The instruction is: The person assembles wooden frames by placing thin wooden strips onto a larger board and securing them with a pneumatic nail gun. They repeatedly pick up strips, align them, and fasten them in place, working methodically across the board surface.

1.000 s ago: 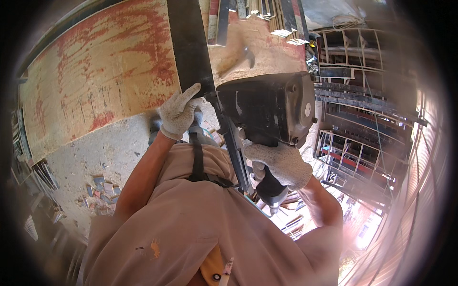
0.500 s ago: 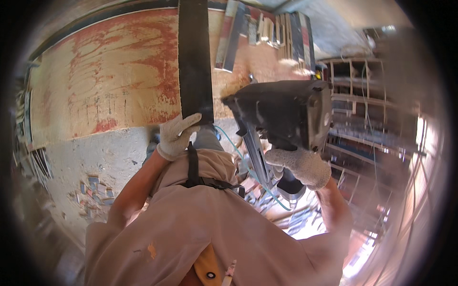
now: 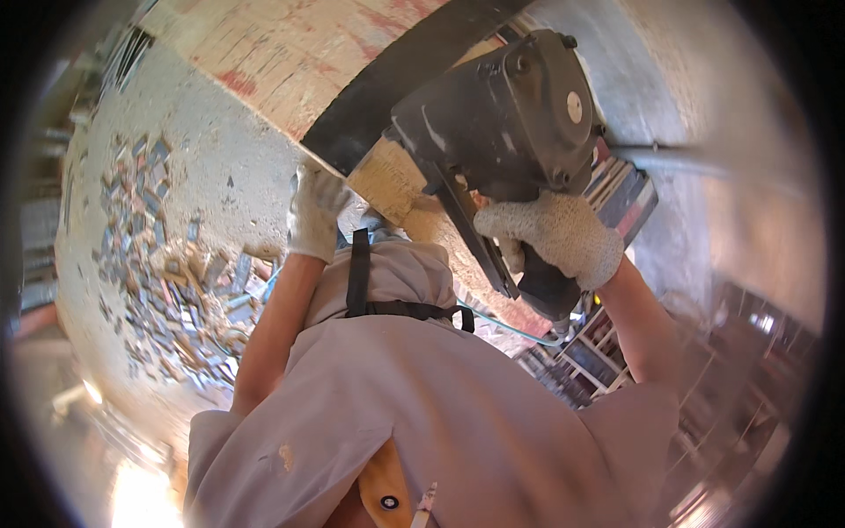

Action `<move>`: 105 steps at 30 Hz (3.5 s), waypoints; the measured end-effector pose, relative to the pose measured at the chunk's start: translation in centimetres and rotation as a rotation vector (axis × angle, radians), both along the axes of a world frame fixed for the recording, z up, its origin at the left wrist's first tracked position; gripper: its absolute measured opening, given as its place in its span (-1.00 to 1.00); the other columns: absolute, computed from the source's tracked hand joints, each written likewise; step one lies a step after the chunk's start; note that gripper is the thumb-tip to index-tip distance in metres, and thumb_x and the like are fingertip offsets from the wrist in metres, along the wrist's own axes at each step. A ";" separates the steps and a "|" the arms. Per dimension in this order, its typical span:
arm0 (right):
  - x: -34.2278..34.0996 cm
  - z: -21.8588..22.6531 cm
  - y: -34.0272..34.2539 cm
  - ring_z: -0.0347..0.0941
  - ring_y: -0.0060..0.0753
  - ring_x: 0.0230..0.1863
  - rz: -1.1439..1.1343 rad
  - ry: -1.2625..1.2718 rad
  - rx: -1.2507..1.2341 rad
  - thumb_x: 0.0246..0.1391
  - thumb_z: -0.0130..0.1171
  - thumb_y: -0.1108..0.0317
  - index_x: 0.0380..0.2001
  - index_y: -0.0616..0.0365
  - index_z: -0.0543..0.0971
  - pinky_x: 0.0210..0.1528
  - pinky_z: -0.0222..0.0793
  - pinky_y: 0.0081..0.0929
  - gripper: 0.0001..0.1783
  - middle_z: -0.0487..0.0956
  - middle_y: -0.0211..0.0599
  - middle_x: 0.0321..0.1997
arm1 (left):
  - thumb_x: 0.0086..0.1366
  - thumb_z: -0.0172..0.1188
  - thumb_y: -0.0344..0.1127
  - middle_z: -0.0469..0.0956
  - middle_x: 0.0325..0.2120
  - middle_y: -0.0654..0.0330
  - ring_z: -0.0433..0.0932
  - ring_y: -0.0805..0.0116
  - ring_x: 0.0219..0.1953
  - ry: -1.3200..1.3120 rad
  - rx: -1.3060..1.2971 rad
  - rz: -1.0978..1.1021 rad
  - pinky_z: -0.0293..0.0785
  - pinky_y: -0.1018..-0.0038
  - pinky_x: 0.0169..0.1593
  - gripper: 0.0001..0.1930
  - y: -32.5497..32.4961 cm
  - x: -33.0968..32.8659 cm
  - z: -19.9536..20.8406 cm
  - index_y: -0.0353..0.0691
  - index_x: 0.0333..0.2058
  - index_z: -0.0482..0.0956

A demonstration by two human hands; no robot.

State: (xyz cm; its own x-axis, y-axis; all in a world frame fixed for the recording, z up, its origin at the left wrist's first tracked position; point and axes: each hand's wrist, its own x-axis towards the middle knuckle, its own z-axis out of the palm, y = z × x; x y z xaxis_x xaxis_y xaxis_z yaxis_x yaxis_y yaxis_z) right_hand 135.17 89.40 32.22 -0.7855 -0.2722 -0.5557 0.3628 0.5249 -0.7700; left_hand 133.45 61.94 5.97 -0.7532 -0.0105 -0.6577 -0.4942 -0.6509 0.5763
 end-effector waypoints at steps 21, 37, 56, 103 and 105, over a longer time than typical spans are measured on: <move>-5.6 1.5 1.2 0.48 -0.54 -0.65 0.489 0.157 0.175 0.13 0.13 0.45 -0.55 0.16 0.61 -0.50 0.37 -0.53 -0.81 0.53 -0.40 -0.71 | 0.32 0.18 0.18 0.62 -0.08 0.05 0.59 0.02 -0.03 -0.009 0.852 0.658 0.64 0.04 0.01 -0.50 9.3 -5.0 0.2 -0.16 -0.06 0.60; -7.4 0.8 1.8 0.56 -0.51 -0.50 0.982 0.522 0.281 -0.03 0.17 0.44 -0.47 -0.01 0.56 -0.39 0.38 -0.50 -0.95 0.56 -0.56 -0.65 | 0.32 0.19 0.14 0.63 -0.19 0.15 0.61 0.17 -0.12 -0.030 0.804 0.675 0.65 0.12 -0.04 -0.55 10.1 -4.6 0.5 -0.14 -0.12 0.62; -7.0 1.5 2.6 0.57 -0.42 -0.44 0.938 0.374 0.344 0.00 0.15 0.40 -0.44 -0.01 0.55 -0.35 0.39 -0.47 -0.97 0.54 -0.55 -0.58 | 0.36 0.11 0.10 0.66 -0.12 0.18 0.64 0.19 -0.09 -0.022 0.836 0.657 0.64 0.19 0.00 -0.60 10.1 -4.5 1.2 -0.08 -0.08 0.62; -25.1 0.3 13.4 0.40 -0.27 -0.72 -0.956 0.168 -0.229 0.11 0.17 0.46 -0.58 0.29 0.52 -0.67 0.39 -0.30 -0.80 0.38 -0.27 -0.68 | 0.50 -0.16 -0.16 0.48 0.05 -0.12 0.59 -0.17 0.05 0.775 -1.240 -1.117 0.57 0.00 0.04 -0.66 27.5 -34.0 11.9 -0.12 0.02 0.55; -25.9 -0.1 14.1 0.40 -0.27 -0.72 -0.930 0.166 -0.227 0.08 0.18 0.47 -0.60 0.26 0.51 -0.67 0.40 -0.31 -0.80 0.38 -0.29 -0.67 | 0.50 -0.16 -0.16 0.49 0.03 -0.10 0.60 -0.16 0.05 0.807 -1.282 -1.126 0.57 0.00 0.02 -0.66 27.5 -34.1 11.8 -0.12 0.02 0.55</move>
State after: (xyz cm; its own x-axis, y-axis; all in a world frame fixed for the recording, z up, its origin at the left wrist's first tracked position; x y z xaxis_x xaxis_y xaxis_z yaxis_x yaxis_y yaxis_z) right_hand 109.27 103.51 32.16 -0.8047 0.4104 -0.4289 0.4350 -0.0841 -0.8965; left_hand 99.31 89.47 17.73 -0.8397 0.5103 -0.1857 0.2744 0.6938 0.6658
